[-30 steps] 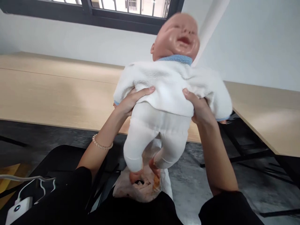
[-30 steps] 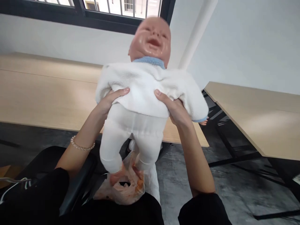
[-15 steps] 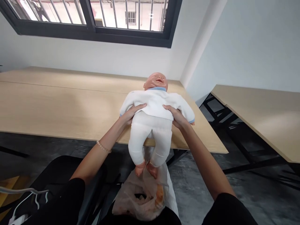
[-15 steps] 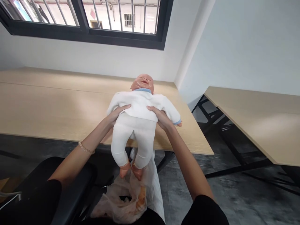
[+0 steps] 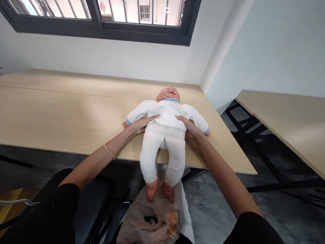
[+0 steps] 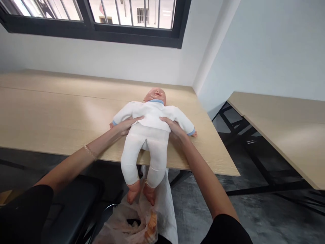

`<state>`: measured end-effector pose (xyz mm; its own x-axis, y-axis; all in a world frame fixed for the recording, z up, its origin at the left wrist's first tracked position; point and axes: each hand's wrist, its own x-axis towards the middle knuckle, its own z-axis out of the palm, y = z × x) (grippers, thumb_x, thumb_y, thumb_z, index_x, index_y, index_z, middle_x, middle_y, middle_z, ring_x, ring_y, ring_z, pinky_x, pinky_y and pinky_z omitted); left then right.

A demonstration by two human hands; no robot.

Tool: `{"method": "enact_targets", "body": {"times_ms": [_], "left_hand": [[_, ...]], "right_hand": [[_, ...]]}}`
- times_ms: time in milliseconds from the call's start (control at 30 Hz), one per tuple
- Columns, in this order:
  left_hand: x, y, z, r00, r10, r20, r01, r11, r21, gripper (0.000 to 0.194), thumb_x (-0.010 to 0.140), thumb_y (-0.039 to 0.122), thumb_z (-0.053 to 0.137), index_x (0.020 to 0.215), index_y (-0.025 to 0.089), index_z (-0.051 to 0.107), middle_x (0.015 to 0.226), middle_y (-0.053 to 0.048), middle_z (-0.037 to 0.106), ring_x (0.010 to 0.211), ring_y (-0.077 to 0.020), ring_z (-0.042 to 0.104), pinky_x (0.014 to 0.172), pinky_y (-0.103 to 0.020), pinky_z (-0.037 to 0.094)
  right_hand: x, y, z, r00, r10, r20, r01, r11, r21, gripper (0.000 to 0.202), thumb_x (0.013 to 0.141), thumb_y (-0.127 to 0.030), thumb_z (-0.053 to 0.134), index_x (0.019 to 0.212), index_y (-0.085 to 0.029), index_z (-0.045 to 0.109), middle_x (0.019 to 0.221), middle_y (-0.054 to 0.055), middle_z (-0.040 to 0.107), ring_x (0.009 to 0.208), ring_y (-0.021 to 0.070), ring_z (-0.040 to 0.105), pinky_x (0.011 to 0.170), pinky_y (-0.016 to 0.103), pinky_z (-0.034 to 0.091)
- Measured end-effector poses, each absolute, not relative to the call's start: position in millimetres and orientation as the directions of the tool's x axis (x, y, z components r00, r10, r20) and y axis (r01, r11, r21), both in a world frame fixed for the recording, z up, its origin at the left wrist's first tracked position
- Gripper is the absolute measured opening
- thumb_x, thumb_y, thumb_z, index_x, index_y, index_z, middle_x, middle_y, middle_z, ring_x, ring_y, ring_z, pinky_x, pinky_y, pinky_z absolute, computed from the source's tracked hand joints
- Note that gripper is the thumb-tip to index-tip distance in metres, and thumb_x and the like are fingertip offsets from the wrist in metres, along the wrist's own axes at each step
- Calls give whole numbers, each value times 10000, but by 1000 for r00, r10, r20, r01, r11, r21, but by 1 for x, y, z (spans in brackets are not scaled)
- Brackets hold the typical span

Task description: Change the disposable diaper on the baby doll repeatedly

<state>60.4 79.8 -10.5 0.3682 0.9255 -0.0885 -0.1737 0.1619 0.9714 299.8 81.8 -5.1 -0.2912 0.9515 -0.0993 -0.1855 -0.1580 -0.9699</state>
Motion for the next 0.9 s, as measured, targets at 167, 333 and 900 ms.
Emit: {"method": "enact_targets", "body": {"times_ms": [167, 333, 900], "left_hand": [[52, 88, -19, 388, 905, -177, -158, 254, 954, 456, 850, 363, 764, 1260, 197, 652, 1151, -43, 765, 1103, -232, 706, 866, -262, 613], [51, 86, -15, 378, 900, -218, -144, 289, 946, 414, 871, 335, 755, 1225, 145, 655, 1071, -58, 781, 1047, -220, 708, 858, -251, 603], [55, 98, -8, 390, 884, -258, -124, 328, 936, 453, 847, 380, 775, 1235, 163, 682, 1056, -64, 783, 944, -212, 733, 751, -265, 639]], "right_hand": [[298, 82, -9, -301, 944, -136, -152, -189, -970, 378, 788, -390, 748, 1109, -194, 711, 1224, 32, 722, 1113, 238, 675, 881, 280, 573], [295, 85, -11, -313, 939, -141, -112, -184, -976, 317, 818, -378, 708, 1078, -197, 703, 1174, 48, 737, 1097, 242, 679, 932, 312, 564], [293, 94, 0, -251, 930, -268, -203, -322, -925, 310, 981, -363, 588, 1234, -193, 651, 1138, 65, 748, 1121, 216, 685, 1119, 368, 494]]}}
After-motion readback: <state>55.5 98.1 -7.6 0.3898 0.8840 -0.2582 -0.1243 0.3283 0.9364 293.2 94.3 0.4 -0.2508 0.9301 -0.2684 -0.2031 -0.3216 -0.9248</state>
